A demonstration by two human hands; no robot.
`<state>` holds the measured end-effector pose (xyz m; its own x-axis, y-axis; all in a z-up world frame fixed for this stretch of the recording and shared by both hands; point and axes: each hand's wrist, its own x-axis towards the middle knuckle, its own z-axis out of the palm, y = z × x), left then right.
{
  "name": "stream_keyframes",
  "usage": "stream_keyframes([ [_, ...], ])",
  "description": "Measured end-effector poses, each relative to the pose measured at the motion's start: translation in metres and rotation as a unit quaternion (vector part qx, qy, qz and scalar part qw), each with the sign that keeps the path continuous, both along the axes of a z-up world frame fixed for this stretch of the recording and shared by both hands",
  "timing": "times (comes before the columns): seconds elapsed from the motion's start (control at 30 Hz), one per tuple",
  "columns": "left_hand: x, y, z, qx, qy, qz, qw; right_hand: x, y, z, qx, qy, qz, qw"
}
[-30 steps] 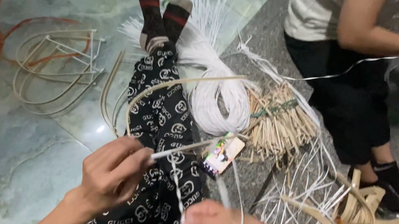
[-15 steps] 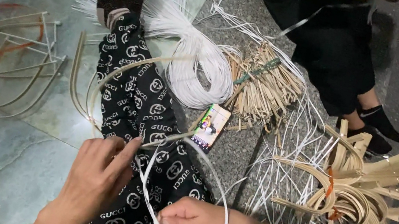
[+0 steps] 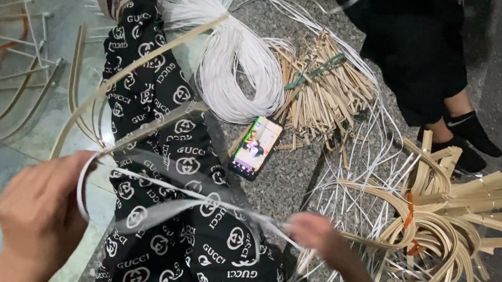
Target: Hand-weaving or assembling bamboo/fiber craft items on the floor.
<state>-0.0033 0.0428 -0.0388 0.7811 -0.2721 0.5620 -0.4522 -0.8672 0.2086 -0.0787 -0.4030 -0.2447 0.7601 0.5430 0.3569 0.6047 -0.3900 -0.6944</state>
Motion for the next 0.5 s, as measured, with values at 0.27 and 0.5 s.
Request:
stream_keyframes([
  [0.27,-0.003,0.025,0.005,-0.049,0.034,0.053,0.997,-0.086,-0.210,-0.023,-0.236,0.433,-0.513,0.702],
  [0.5,0.003,-0.017,0.004,-0.098,0.025,-0.087,0.991,0.039,-0.072,0.031,-0.165,0.306,-0.400,0.848],
])
